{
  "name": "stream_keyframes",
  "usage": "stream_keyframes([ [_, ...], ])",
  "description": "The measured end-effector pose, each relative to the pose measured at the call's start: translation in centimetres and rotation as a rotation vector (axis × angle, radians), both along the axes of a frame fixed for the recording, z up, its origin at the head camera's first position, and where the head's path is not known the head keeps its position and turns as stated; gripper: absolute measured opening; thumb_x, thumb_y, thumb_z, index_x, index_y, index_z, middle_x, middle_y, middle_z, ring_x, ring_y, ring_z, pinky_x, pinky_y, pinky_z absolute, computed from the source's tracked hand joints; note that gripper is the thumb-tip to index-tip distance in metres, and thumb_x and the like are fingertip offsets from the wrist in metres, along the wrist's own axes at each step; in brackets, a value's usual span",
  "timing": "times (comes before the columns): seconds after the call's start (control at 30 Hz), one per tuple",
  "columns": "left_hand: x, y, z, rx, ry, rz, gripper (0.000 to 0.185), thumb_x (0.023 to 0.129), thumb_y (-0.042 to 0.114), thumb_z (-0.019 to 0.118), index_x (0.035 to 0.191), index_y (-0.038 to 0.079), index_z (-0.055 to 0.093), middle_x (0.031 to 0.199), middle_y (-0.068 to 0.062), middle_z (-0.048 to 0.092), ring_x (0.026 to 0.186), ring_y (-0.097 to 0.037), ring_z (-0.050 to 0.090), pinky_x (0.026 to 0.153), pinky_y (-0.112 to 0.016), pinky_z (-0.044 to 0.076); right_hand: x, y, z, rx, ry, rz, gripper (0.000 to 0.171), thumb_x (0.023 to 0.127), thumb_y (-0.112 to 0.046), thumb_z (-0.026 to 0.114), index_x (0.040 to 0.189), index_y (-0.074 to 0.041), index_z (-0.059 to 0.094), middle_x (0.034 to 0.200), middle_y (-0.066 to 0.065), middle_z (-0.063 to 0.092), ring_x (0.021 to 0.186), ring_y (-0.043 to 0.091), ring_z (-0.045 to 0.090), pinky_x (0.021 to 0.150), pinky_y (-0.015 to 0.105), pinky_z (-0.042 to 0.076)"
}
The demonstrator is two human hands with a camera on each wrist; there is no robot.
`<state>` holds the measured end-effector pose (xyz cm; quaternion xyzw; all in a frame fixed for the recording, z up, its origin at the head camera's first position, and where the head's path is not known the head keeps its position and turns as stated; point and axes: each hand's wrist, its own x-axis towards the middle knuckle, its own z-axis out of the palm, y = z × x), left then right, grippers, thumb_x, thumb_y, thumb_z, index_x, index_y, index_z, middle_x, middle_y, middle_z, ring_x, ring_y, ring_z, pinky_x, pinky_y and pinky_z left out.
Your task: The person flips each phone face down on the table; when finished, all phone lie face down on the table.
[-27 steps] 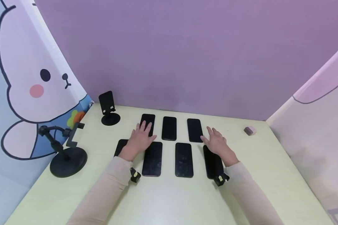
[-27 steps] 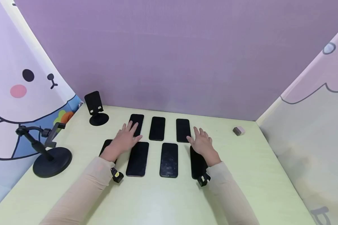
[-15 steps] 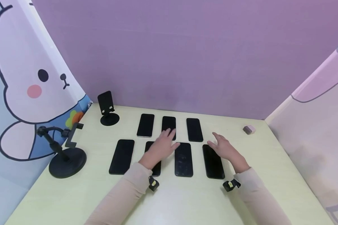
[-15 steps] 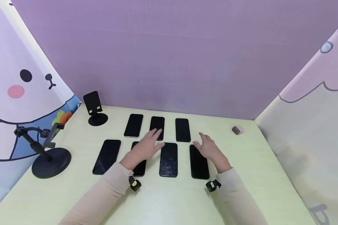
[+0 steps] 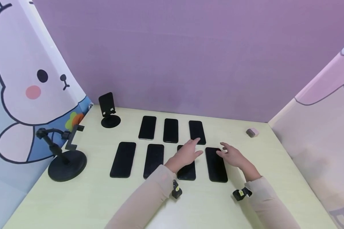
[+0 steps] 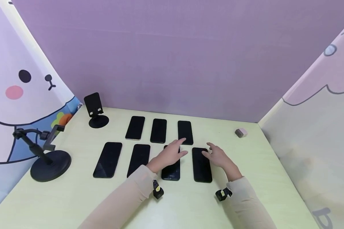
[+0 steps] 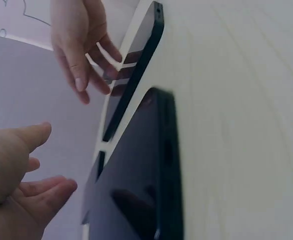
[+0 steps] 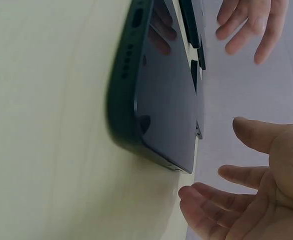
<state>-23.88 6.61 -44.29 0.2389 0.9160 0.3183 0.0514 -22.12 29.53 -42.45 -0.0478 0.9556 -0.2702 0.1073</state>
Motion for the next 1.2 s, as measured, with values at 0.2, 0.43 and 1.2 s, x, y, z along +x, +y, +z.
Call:
stream_keyframes([
  [0.2,-0.9,2.0,-0.8,0.007,-0.059,0.019,0.06,0.098,0.031,0.061,0.15,0.009,0.038,0.138,-0.012,0.052,0.13,-0.024,0.044,0.103,-0.036,0.04,-0.2,0.4,-0.5,-0.022,-0.011,-0.018,0.058,0.1,-0.027,0.054,0.143,0.008,0.036,0.129,0.035,0.049,0.115,0.047,0.052,0.085,0.051,0.05],
  [0.43,-1.7,3.7,-1.2,0.021,-0.111,0.035,0.057,0.096,0.031,0.065,0.145,0.011,0.045,0.119,-0.006,0.061,0.115,-0.019,0.054,0.092,-0.031,0.046,-0.6,1.2,-0.9,-0.106,-0.03,-0.014,0.055,0.098,-0.02,0.06,0.14,0.008,0.04,0.122,0.033,0.054,0.104,0.041,0.059,0.081,0.047,0.052],
  [1.2,-1.5,5.9,-2.7,0.012,-0.045,0.074,0.039,0.089,0.018,0.073,0.124,0.002,0.065,0.114,-0.012,0.059,0.109,-0.019,0.057,0.092,-0.022,0.044,-1.3,0.7,-1.6,-0.265,-0.118,-0.149,0.054,0.087,0.001,0.068,0.134,0.013,0.045,0.112,0.029,0.058,0.091,0.029,0.061,0.074,0.035,0.052],
])
